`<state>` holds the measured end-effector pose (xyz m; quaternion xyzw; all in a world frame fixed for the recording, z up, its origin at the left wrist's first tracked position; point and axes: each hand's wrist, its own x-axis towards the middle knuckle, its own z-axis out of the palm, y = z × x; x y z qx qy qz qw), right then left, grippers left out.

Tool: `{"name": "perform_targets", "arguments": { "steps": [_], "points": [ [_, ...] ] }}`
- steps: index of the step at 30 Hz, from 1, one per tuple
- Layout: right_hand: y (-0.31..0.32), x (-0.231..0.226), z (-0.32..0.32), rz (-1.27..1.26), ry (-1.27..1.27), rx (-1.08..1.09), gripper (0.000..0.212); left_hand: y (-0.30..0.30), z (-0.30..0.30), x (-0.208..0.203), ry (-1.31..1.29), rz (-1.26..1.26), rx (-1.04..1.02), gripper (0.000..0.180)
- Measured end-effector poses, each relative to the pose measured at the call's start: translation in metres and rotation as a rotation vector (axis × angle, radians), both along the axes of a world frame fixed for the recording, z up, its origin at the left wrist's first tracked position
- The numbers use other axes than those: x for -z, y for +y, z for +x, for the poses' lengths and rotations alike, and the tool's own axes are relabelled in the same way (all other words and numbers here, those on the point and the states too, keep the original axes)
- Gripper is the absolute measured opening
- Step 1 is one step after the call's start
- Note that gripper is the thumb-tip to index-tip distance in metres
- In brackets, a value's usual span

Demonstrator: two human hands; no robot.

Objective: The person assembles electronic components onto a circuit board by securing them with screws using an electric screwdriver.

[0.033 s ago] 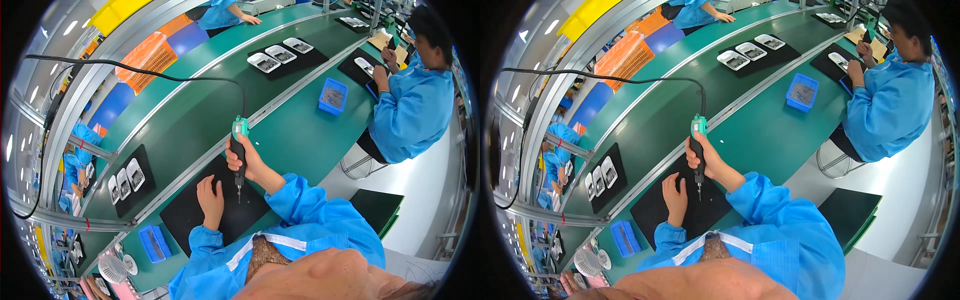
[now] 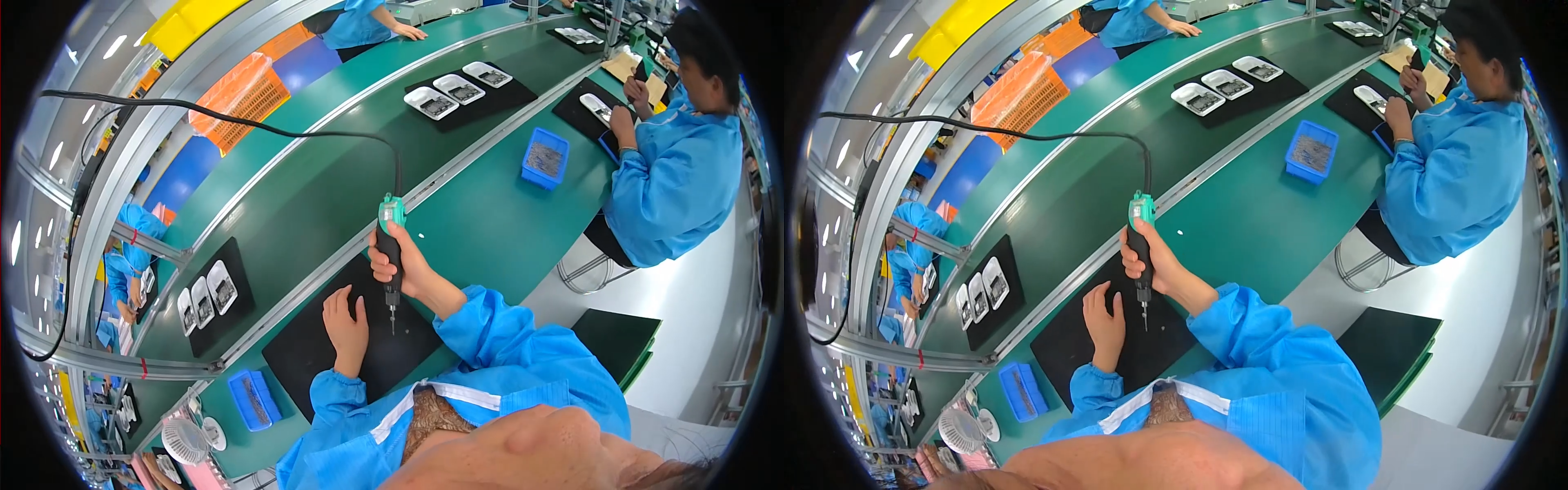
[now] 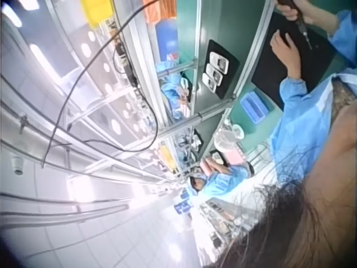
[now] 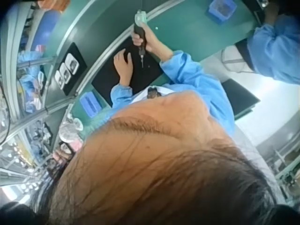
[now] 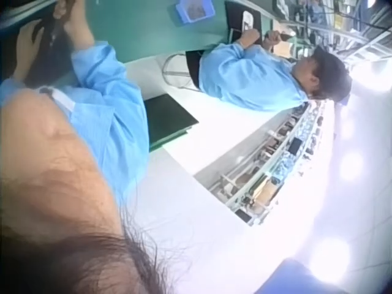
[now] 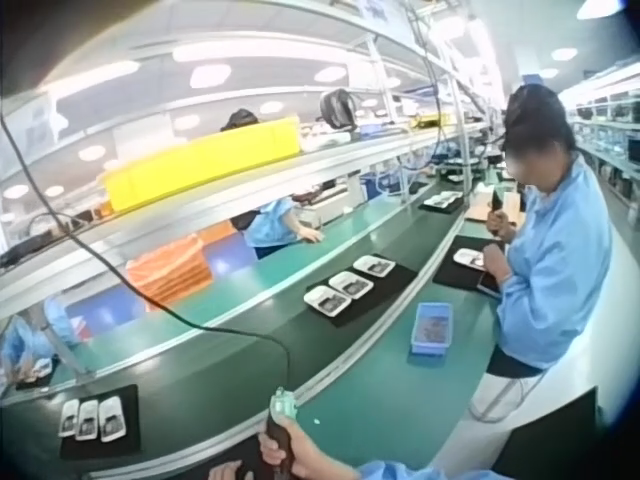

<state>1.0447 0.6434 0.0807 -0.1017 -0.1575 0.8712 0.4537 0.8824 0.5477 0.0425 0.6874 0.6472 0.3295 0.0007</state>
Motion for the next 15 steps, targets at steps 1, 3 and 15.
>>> {"name": "perform_targets", "arguments": {
  "steps": [1,3,15],
  "points": [
    [0.001,0.006,0.003,-0.017,0.017,-0.031,0.041,0.002,0.005,0.002,-0.002,-0.006,0.007,0.028],
    [0.005,0.018,0.008,-0.030,0.018,-0.055,0.041,0.006,0.012,0.006,0.026,-0.055,0.015,0.029],
    [0.010,0.029,0.008,-0.034,-0.008,-0.204,0.043,0.014,0.018,0.006,0.074,-0.094,0.004,0.043]
  ]
}}
